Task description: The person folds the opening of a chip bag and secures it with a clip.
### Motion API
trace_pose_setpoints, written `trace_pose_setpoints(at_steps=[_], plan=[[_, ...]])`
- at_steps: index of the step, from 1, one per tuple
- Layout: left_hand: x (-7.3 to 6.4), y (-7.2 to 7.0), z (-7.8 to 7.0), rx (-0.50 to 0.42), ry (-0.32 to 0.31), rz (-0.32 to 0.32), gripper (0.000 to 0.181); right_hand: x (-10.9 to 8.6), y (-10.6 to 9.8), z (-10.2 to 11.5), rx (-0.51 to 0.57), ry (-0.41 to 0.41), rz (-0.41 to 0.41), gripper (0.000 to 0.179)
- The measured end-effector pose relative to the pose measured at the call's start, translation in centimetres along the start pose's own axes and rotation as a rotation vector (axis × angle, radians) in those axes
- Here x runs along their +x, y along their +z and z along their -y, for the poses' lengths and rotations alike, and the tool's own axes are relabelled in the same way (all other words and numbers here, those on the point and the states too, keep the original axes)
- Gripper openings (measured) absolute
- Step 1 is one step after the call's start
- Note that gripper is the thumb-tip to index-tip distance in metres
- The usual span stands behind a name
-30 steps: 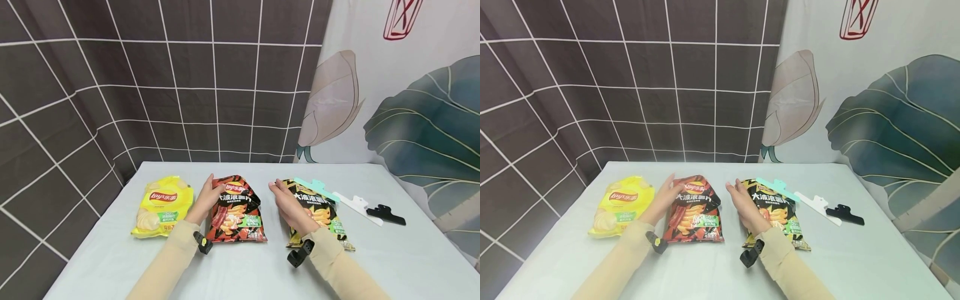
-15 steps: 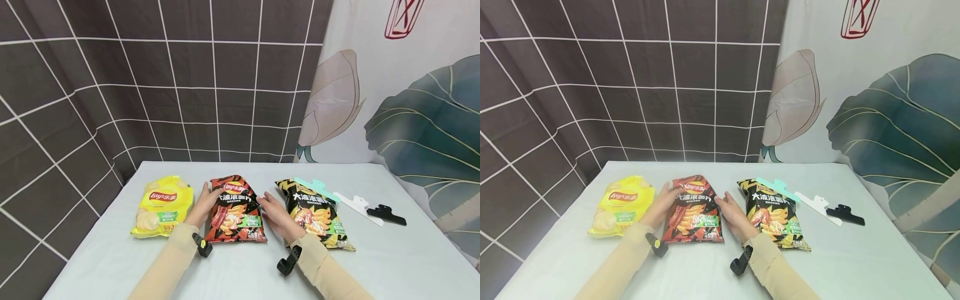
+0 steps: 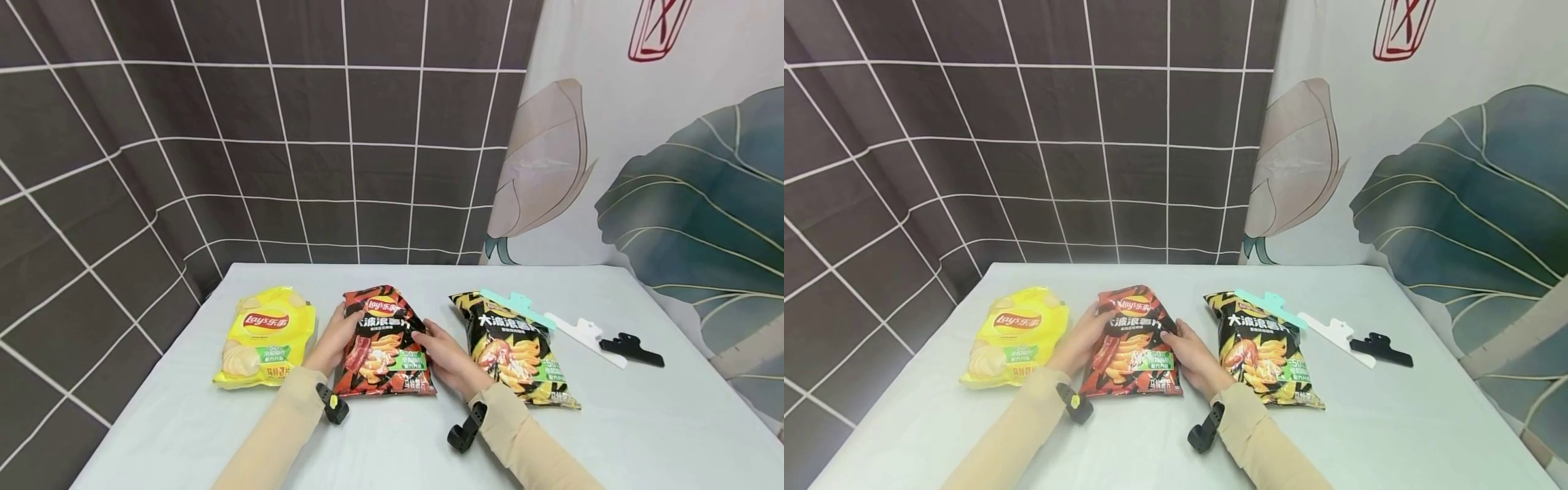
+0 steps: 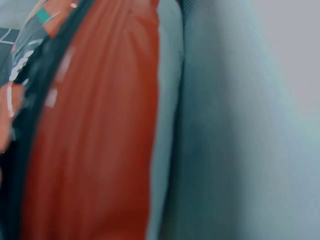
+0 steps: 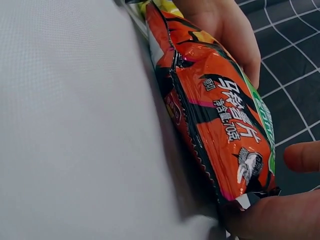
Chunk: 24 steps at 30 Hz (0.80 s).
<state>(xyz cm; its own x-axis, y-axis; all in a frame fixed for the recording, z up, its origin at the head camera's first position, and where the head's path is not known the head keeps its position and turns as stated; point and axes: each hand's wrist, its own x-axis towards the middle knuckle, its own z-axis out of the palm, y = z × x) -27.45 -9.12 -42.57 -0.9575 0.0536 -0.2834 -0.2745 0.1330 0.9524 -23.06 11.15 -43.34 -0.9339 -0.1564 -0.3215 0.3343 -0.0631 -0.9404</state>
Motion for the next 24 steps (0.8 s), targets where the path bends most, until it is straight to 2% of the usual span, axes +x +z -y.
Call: trace_pose_setpoints(at_steps=[5, 11, 15, 24], plan=[[0.0, 0.0, 0.2, -0.014, 0.019, 0.005, 0.066, 0.0, 0.4, -0.4, 0.043, -0.019, 0.042, 0.073], [-0.1, 0.2, 0.4, -0.03, 0.027, -0.013, 0.066, -0.1, 0.6, -0.5, 0.06, -0.026, 0.033, 0.071], [-0.3, 0.3, 0.5, -0.022, 0.056, -0.029, 0.065, -0.4, 0.8, -0.5, 0.051, -0.041, 0.033, 0.068], [-1.4, 0.8, -0.2, -0.016, 0.067, -0.074, 0.069, -1.3, 1.0, -0.2, 0.023, -0.09, 0.005, 0.066]])
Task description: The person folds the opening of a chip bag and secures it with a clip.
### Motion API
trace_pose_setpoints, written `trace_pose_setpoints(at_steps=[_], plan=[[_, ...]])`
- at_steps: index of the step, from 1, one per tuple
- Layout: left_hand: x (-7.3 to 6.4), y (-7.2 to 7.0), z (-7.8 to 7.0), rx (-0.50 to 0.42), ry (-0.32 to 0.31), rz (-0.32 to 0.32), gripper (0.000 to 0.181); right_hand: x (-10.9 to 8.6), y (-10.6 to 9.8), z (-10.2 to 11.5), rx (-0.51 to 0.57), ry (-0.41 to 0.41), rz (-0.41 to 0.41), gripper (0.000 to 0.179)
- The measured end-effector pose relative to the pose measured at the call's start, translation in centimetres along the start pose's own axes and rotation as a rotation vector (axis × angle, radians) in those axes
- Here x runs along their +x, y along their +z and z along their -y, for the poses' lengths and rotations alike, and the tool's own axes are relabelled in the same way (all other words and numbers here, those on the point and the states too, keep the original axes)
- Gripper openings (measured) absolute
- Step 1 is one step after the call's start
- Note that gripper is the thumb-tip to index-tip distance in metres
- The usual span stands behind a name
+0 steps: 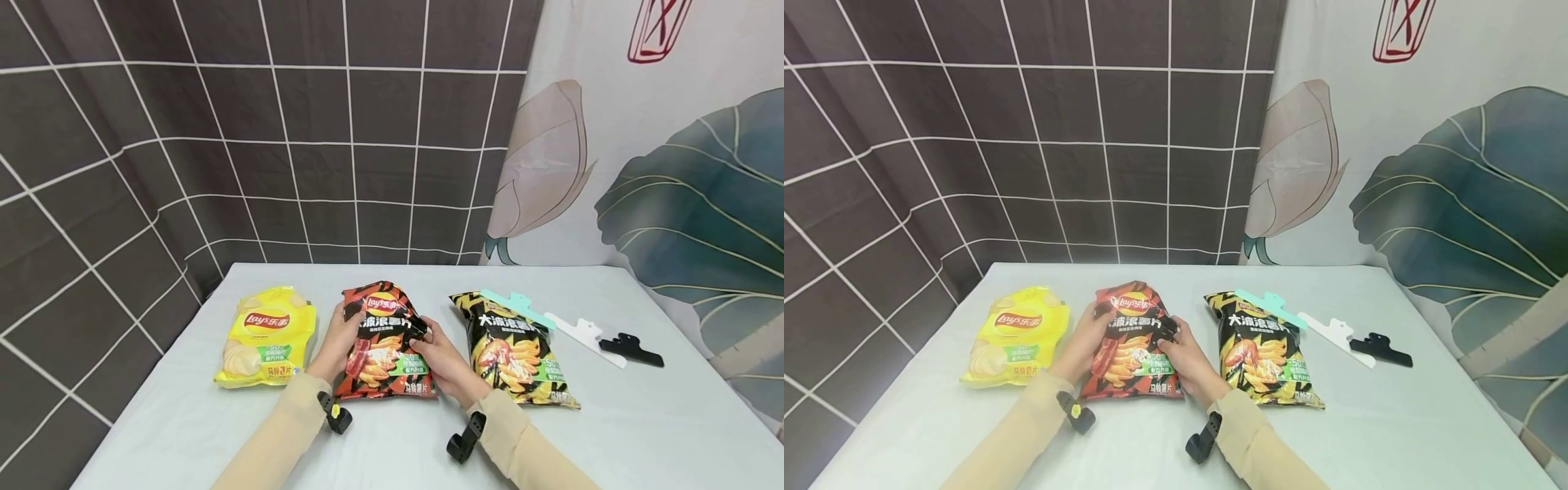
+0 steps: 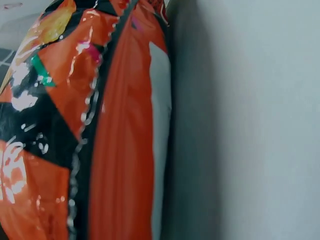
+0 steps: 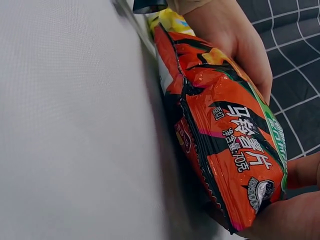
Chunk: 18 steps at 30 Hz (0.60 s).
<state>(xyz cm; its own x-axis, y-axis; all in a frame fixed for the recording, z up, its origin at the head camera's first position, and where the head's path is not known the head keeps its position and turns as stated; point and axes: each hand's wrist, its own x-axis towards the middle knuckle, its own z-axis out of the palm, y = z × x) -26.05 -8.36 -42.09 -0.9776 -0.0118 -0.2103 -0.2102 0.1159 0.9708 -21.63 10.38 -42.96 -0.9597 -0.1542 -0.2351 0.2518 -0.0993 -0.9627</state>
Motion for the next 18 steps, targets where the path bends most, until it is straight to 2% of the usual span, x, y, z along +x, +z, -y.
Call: trace_pose_setpoints(at_steps=[15, 18], plan=[[-1.9, 1.1, -1.0, -0.116, 0.029, 0.023, 0.068, -2.4, -1.1, 0.9, -0.039, -0.079, -0.034, 0.059], [-2.3, 1.3, -1.2, -0.131, 0.038, 0.047, 0.065, -2.9, -1.4, 1.1, -0.042, -0.082, -0.044, 0.057]])
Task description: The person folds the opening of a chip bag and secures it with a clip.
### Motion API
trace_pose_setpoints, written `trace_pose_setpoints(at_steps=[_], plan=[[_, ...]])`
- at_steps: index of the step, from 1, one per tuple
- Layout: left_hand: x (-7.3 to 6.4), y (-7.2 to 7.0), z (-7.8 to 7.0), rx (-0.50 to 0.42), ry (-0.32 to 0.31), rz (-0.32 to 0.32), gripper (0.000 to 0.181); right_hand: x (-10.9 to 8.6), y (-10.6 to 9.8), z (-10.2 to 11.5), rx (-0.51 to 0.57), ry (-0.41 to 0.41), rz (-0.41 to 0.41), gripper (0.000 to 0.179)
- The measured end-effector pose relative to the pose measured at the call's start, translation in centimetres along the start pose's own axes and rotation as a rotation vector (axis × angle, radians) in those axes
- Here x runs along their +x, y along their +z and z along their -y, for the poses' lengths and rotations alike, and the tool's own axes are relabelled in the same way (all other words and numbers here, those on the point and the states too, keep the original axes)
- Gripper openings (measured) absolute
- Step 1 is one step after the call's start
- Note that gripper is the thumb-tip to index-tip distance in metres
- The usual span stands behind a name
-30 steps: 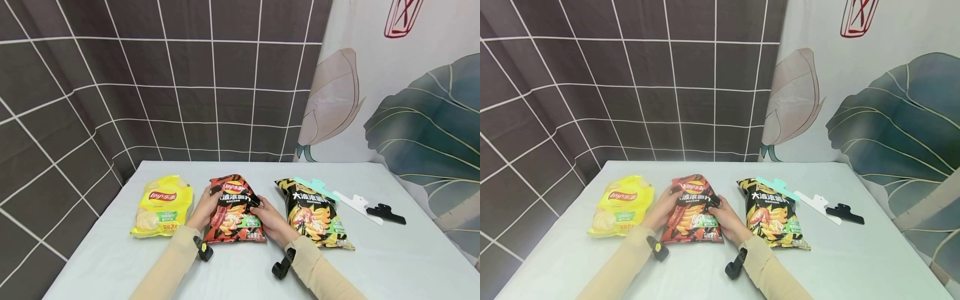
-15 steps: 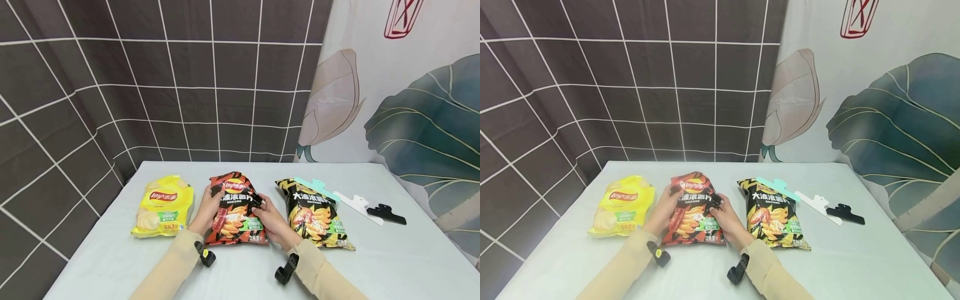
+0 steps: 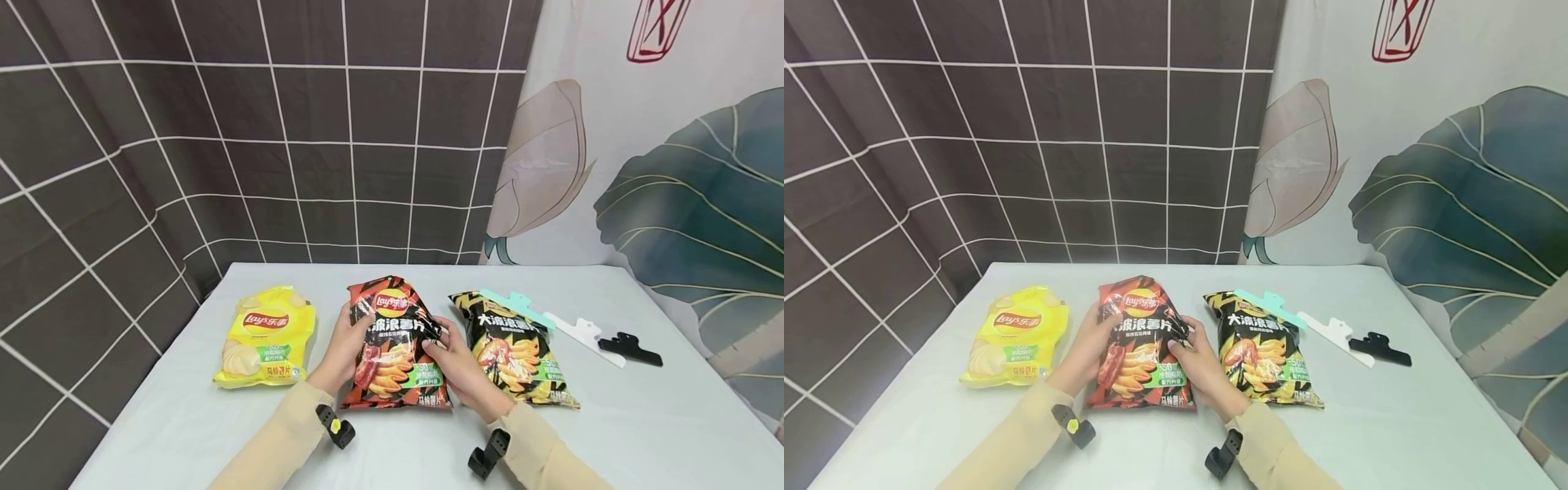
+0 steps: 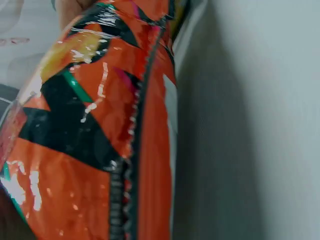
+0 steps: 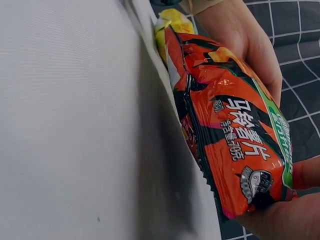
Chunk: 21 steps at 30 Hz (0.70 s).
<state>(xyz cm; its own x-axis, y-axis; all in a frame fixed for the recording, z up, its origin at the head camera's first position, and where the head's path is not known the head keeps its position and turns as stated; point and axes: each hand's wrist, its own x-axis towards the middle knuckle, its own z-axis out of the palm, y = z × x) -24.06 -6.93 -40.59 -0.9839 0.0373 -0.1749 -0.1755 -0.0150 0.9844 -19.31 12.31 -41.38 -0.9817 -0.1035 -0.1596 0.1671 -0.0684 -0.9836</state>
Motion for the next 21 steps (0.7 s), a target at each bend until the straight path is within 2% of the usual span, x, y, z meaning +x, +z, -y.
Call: trace_pose_setpoints(at_steps=[6, 10, 14, 21], plan=[[-0.9, 0.6, -0.6, -0.05, 0.02, 0.062, 0.055, -1.1, -0.7, 0.7, -0.075, -0.01, -0.019, 0.057], [-1.8, 1.2, -0.9, -0.057, 0.04, 0.076, 0.052, -1.8, -1.2, 1.1, -0.131, -0.022, -0.021, 0.058], [-2.5, 1.7, -0.9, -0.069, 0.06, 0.08, 0.052, -2.6, -1.8, 1.4, -0.174, -0.039, -0.009, 0.06], [-3.9, 2.3, -0.4, -0.085, 0.081, 0.122, 0.057, -3.8, -2.8, 1.5, -0.199, -0.039, 0.003, 0.058]])
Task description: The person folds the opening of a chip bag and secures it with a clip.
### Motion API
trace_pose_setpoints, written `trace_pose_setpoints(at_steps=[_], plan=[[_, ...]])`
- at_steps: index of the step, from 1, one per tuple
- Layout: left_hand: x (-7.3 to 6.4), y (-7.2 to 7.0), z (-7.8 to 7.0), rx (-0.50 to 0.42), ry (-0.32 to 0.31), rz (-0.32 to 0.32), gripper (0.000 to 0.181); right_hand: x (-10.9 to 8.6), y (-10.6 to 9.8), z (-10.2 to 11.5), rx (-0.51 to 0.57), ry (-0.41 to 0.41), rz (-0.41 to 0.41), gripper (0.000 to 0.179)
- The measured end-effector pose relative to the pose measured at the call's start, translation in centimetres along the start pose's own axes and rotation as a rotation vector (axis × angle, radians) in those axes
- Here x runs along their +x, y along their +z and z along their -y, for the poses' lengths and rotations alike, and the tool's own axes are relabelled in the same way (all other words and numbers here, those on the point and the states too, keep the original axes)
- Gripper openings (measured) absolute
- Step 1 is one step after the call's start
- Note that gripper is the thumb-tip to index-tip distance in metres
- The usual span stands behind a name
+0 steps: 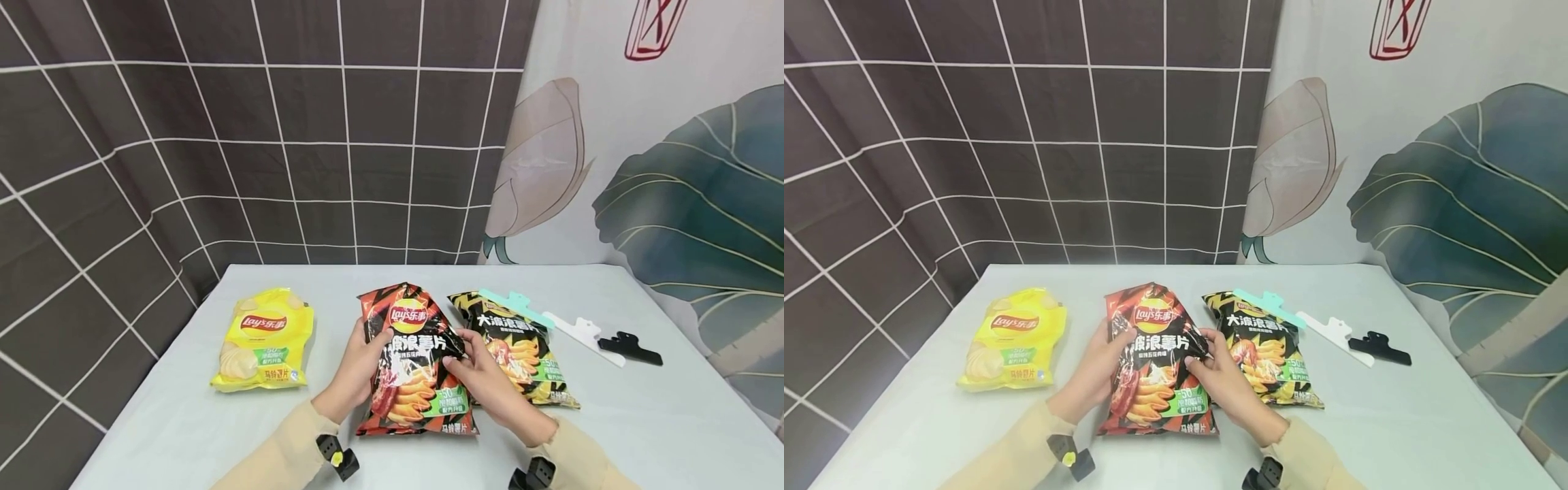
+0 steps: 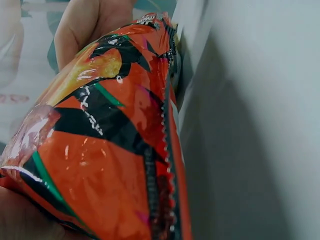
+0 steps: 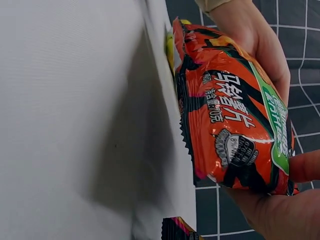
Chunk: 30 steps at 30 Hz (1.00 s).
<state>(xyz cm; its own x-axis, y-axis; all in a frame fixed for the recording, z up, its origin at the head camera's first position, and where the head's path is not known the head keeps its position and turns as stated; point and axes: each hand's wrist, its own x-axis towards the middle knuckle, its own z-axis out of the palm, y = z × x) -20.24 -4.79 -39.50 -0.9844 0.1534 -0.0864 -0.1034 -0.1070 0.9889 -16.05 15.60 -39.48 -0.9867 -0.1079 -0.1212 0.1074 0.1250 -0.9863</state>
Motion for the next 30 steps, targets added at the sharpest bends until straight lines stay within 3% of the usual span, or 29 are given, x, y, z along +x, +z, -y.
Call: trace_pose_setpoints(at_steps=[5, 13, 17, 23, 30], plan=[[-1.0, 0.3, 0.2, 0.003, 0.022, 0.035, 0.064, -0.9, -0.6, -0.1, -0.015, 0.004, 0.032, 0.058], [-2.3, 0.6, 0.6, 0.008, 0.005, 0.094, 0.071, -2.1, -1.2, -0.7, -0.077, 0.016, 0.035, 0.058], [-2.5, 0.6, 0.7, 0.004, 0.015, 0.121, 0.062, -2.4, -1.2, -0.9, -0.085, 0.021, 0.015, 0.058], [-2.6, 0.4, 0.9, 0.01, 0.01, 0.127, 0.066, -2.7, -1.0, -1.3, -0.062, 0.056, 0.003, 0.057], [-2.5, -0.1, 0.7, 0.026, 0.004, 0.139, 0.066, -2.9, -0.9, -1.6, -0.073, 0.033, 0.005, 0.051]])
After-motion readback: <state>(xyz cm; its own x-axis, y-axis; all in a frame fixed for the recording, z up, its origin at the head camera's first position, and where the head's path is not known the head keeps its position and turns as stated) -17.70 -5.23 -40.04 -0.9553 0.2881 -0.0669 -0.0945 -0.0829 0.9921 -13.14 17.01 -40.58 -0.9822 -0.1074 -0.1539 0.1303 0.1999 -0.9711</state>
